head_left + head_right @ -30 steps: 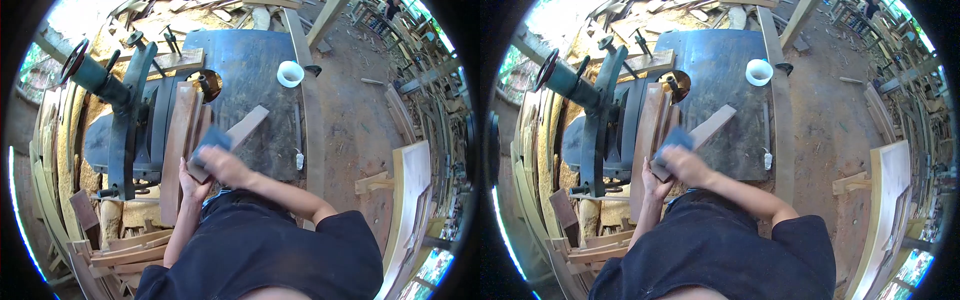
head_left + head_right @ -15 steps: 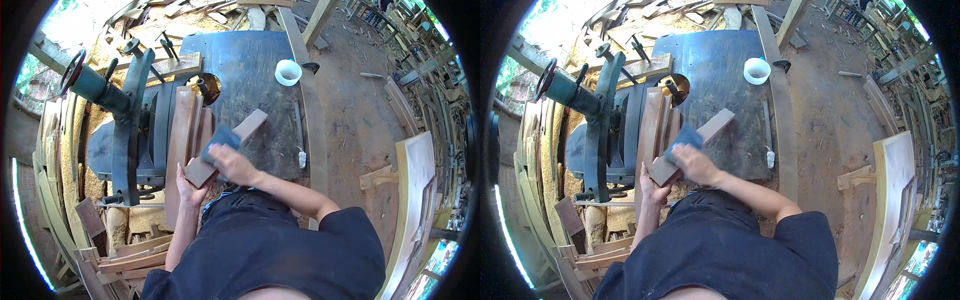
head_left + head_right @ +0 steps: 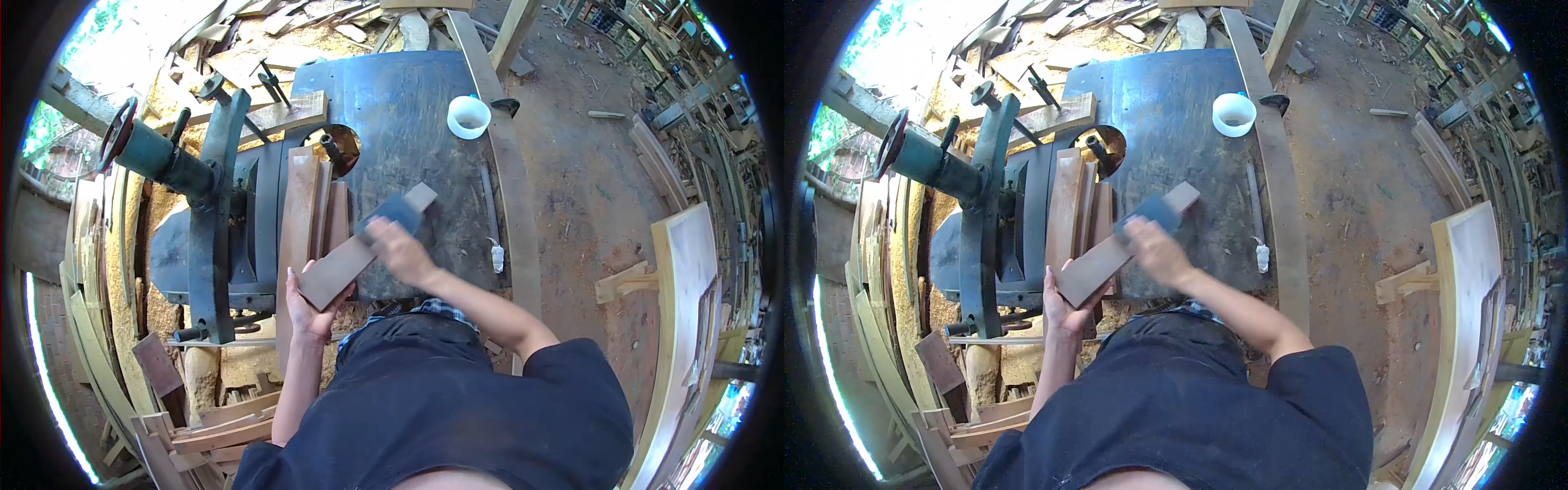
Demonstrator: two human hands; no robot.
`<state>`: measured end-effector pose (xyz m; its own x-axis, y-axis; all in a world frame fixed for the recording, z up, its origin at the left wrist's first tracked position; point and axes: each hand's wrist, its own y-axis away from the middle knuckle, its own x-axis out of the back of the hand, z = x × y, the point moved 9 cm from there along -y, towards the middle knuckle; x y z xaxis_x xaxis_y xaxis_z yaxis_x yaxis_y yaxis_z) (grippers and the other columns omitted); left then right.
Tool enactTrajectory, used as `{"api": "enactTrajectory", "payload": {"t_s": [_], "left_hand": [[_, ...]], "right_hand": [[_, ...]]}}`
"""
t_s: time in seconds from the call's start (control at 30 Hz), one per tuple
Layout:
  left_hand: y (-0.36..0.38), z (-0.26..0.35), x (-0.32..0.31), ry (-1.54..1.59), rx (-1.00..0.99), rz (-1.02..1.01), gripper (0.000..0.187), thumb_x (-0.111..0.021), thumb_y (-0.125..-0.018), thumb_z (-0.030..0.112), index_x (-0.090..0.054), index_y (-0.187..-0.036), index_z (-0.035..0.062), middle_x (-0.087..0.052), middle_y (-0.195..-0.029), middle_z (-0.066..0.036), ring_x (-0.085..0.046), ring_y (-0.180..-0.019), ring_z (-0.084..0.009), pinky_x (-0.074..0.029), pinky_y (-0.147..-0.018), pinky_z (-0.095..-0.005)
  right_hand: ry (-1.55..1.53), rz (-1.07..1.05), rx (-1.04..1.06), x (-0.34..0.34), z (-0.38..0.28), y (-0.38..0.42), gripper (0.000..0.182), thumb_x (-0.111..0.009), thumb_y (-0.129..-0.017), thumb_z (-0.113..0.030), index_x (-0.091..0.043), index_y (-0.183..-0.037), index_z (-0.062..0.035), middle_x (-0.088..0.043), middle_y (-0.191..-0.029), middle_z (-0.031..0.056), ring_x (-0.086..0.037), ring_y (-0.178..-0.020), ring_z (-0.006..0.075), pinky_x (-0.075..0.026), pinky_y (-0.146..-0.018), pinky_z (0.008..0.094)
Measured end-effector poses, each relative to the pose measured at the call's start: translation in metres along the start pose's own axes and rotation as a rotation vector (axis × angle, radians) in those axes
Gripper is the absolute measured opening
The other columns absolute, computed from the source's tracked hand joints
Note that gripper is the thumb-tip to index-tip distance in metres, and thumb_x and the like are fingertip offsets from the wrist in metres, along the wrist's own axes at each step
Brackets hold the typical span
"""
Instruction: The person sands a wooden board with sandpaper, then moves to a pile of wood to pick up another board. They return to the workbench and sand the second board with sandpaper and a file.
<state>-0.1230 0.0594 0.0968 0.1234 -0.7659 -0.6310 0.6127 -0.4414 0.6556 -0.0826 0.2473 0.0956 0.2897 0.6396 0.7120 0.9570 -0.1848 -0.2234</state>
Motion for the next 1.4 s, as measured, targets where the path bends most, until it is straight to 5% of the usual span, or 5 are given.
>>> {"api": "enactTrajectory", "payload": {"t_s": [0.4,0.63,0.87,1.17,1.4], "left_hand": [[0.001,0.006,0.001,-0.035,0.006,-0.051,0.056,-0.031,-0.097,0.056,-0.041,-0.130,0.0122,-0.045,-0.134,-0.018,-0.046,-0.122,-0.0423,-0.039,-0.096,-0.0675],[0.001,0.005,0.003,0.073,0.065,-0.045,0.055,-0.032,-0.098,0.053,-0.037,-0.132,0.0115,-0.044,-0.134,-0.020,-0.045,-0.123,-0.0435,-0.039,-0.096,-0.0679],[0.008,0.003,0.003,0.055,0.033,-0.024,0.055,-0.032,-0.098,0.054,-0.038,-0.132,0.0113,-0.044,-0.134,-0.019,-0.044,-0.124,-0.0429,-0.039,-0.096,-0.0681],[0.002,0.008,-0.004,0.062,0.045,-0.113,0.057,-0.028,-0.097,0.057,-0.038,-0.131,0.0118,-0.046,-0.133,-0.018,-0.046,-0.123,-0.0396,-0.036,-0.100,-0.0655],[0.009,0.001,-0.001,0.029,0.006,-0.059,0.056,-0.032,-0.097,0.055,-0.039,-0.131,0.0115,-0.043,-0.135,-0.017,-0.044,-0.124,-0.0410,-0.037,-0.099,-0.0662]], "right_hand": [[0.152,0.221,-0.356,0.017,0.166,-0.011,0.040,-0.039,-0.095,-0.024,-0.055,-0.118,0.0040,-0.054,-0.125,0.0240,-0.048,-0.120,0.0372,-0.036,-0.103,0.0428],[-0.091,0.046,0.219,-0.004,-0.047,0.002,0.043,-0.056,-0.089,-0.015,-0.050,-0.128,0.0004,-0.052,-0.131,0.0207,-0.047,-0.125,0.0336,-0.035,-0.107,0.0434],[0.085,0.187,-0.383,0.021,0.170,-0.005,0.043,-0.038,-0.097,-0.026,-0.052,-0.125,0.0028,-0.049,-0.133,0.0225,-0.046,-0.123,0.0368,-0.034,-0.105,0.0437],[-0.207,-0.070,0.403,0.002,-0.098,0.016,0.045,-0.057,-0.086,-0.010,-0.049,-0.129,-0.0005,-0.049,-0.134,0.0201,-0.045,-0.127,0.0338,-0.030,-0.110,0.0424],[0.080,0.158,-0.293,0.032,0.120,-0.001,0.042,-0.041,-0.097,-0.025,-0.051,-0.127,0.0030,-0.049,-0.134,0.0225,-0.044,-0.126,0.0358,-0.032,-0.108,0.0405]]}}
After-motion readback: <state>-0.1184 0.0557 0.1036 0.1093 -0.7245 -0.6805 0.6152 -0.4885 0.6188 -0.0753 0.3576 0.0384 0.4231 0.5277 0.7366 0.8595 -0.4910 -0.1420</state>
